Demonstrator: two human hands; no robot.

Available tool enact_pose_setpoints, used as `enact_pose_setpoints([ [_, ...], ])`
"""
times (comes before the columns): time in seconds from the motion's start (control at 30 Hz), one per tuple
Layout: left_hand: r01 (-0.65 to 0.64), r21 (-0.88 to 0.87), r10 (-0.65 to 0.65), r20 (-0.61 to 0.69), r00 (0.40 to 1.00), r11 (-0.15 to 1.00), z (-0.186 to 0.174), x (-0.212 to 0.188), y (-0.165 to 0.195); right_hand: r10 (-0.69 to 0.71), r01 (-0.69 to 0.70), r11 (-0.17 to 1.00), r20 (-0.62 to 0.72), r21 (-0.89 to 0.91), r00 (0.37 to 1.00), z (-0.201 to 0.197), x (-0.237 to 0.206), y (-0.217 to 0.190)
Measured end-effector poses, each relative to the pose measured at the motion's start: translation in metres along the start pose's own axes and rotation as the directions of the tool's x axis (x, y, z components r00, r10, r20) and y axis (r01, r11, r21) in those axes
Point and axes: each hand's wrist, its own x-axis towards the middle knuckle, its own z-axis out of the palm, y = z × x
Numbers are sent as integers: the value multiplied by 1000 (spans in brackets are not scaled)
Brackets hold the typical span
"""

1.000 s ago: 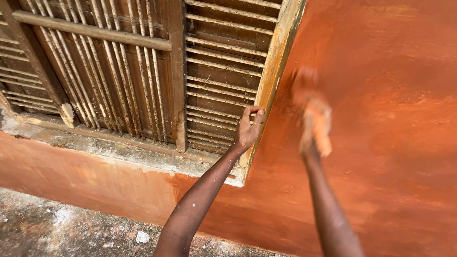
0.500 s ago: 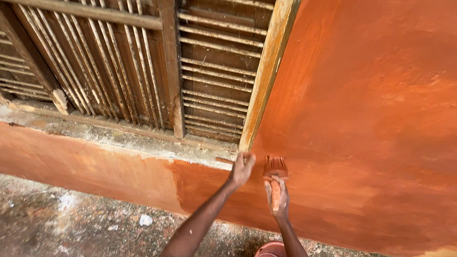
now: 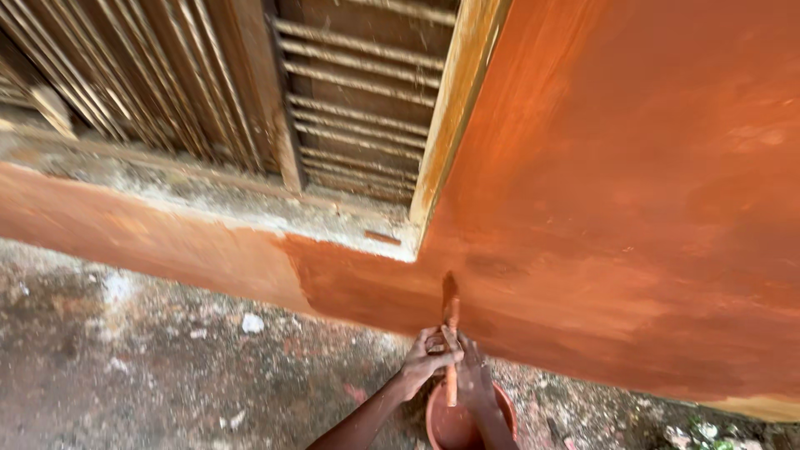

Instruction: The person paints an exterior wall with orange paint using a brush. They repeatedly dip the brush into a bucket of paint and apply it to the wall surface, covering a section near a barred window.

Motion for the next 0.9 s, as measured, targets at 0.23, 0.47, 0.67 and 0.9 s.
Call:
enact_pose_setpoints([
  [0.23,-93,-80,89,-53,995,992,-23,26,-101,291,-191,679,-21,709,957,70,-56,-17],
  [0.47,-236,138,249,-83,965,962,-61,56,-210,385,-133,151,65,980,921,221,-103,-31],
  [0.67,-549,599,451,324,832,582,-142,138,-248,522,458,177,-478,871,706,359,-73,-10],
  [0.9,-404,830,608,558,565,-386,-246,270,-223,19,598,748,-910,288,415,440,-38,34],
])
